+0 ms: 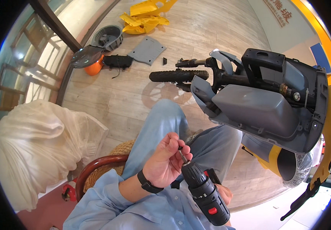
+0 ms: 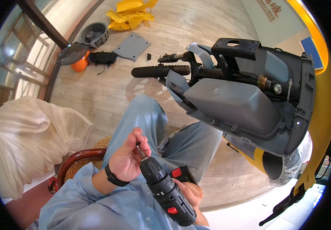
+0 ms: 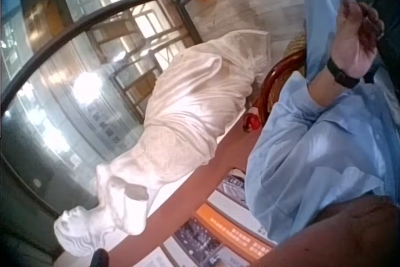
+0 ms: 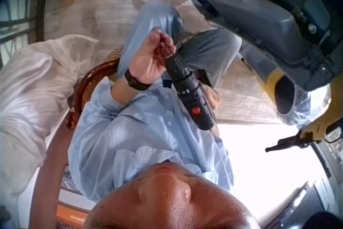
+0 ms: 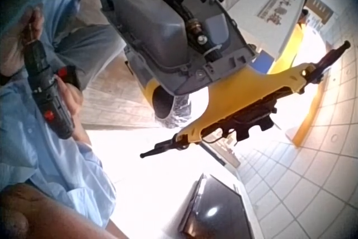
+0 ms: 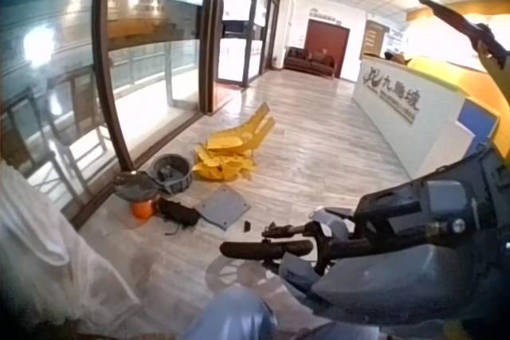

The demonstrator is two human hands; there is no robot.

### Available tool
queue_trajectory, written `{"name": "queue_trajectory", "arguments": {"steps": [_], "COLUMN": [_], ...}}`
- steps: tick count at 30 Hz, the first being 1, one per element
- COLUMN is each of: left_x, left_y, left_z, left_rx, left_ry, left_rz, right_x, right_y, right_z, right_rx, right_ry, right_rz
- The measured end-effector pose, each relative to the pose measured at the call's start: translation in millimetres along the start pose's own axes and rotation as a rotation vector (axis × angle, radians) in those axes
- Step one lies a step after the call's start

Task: Repairing and reassembling panels on an electric scooter using a power drill.

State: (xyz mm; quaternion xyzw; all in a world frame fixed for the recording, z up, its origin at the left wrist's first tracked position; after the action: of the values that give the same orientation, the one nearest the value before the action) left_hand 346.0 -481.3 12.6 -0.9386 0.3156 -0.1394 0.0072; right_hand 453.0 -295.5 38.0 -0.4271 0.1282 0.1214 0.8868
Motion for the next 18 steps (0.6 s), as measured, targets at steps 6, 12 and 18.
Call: {"name": "queue_trajectory", "arguments": {"steps": [6, 12, 18], "left_x": [-2, -5, -6], "left_y": [6, 10, 10], "left_z": [-4, 2, 2], "left_rx": [-0.118, -0.287, -0.329], "left_ry": [0.027, -0.037, 0.010], "left_rz": [-0.127, -0.182, -0.215], "right_x": [2, 10, 0], "right_y": [-2, 1, 2], "right_z": [0, -4, -1], "right_rx": [0.006, 0.038, -0.011], "right_ry": [-0.025, 0.004, 0.001], "right_rz": [-0.017, -0.125, -0.011]}}
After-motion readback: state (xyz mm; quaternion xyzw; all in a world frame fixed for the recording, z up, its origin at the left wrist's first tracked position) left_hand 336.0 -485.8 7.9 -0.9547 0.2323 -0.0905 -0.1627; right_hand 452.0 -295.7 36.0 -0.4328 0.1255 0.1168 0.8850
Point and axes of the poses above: each hand's wrist, its own x-axis away from the middle knuckle, its own z-axis out of the back of the hand, y = z × x, the point moved 1 cm from there along -x, towards the middle knuckle, and after that the axes turned 2 degrees about z, right-handed, at the moved point
